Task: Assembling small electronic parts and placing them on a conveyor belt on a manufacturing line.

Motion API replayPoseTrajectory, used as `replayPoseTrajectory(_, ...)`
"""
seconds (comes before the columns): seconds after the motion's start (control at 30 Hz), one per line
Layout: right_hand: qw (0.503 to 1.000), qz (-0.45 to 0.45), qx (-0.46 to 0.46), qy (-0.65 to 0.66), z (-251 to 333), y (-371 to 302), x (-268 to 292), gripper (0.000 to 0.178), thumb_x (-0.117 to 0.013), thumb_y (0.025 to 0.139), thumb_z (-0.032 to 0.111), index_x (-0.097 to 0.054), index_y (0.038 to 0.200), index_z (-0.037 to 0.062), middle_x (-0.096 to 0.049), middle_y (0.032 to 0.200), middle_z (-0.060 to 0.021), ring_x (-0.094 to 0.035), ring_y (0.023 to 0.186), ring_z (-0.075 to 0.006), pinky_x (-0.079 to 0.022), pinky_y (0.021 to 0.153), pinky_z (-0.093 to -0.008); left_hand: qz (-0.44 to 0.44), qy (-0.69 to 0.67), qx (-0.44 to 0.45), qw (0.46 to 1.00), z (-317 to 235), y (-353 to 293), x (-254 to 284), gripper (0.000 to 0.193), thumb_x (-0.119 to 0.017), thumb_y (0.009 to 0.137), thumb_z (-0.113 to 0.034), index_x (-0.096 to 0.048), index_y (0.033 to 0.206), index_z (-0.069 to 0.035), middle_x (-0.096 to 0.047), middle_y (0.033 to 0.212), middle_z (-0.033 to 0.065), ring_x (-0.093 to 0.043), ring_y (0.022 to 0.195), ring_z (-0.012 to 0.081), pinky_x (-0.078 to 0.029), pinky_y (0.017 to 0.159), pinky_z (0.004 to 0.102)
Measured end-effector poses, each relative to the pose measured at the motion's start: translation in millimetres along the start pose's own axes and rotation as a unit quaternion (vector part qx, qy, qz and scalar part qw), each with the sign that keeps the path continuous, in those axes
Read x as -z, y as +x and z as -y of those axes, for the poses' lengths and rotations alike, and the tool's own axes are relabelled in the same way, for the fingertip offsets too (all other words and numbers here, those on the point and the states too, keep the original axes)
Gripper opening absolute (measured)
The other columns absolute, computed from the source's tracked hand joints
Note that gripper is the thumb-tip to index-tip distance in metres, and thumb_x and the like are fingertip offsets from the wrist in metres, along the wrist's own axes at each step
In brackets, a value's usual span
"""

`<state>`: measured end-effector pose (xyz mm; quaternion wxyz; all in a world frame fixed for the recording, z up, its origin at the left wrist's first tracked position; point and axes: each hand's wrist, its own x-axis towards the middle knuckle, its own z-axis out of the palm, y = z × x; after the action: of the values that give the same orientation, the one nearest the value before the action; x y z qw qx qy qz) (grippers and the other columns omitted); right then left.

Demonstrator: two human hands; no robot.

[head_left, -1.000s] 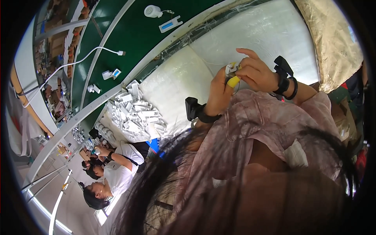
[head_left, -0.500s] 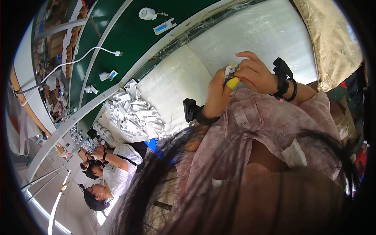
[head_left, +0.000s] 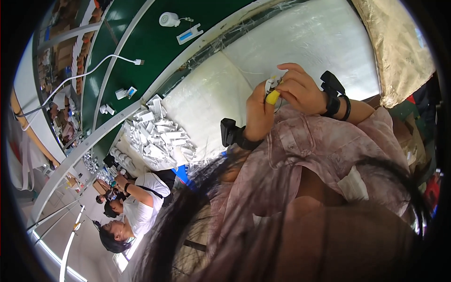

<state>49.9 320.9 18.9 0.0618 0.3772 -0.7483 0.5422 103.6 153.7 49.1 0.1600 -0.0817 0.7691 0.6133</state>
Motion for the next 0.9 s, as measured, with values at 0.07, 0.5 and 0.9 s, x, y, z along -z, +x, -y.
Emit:
replayPoseTrajectory(0.07,1.000,0.006,0.001,0.012,-2.7,-0.7,-0.4,0.026,-0.069,0.067,-0.007,-0.057,0.088,0.0014,-0.051,0.079,-0.0103,-0.056,0.085,-0.0330,-0.044,0.093,-0.0480,-0.002,-0.002,-0.007,1.000,5.0,0.6,-1.0,0.025,-0.051,0.093,-0.008,-0.055,0.116,0.001,-0.062,0.092,0.0162,-0.060,0.078,0.0245,-0.048,0.070,0.0329)
replayPoseTrajectory(0.5,0.999,0.039,0.002,-0.010,-8.6,-2.9,3.8,0.021,-0.071,0.074,0.001,-0.058,0.090,0.0016,-0.057,0.090,-0.0125,-0.060,0.096,-0.0347,-0.050,0.079,-0.0394,0.054,-0.128,0.065,0.988,7.7,1.0,-1.7,0.024,-0.043,0.099,-0.010,-0.047,0.120,0.000,-0.053,0.082,0.0035,-0.046,0.056,0.0072,-0.039,0.046,0.0218)
replayPoseTrajectory(0.9,0.999,0.027,-0.020,-0.029,-4.9,-6.1,-3.7,0.018,-0.070,0.075,0.003,-0.057,0.088,0.0021,-0.057,0.089,-0.0140,-0.060,0.093,-0.0342,-0.050,0.076,-0.0399,-0.015,-0.129,0.080,0.988,-2.0,-1.9,-8.6,0.010,-0.046,0.096,-0.008,-0.053,0.096,-0.001,-0.049,0.061,-0.0002,-0.044,0.050,0.0059,-0.036,0.044,0.0225)
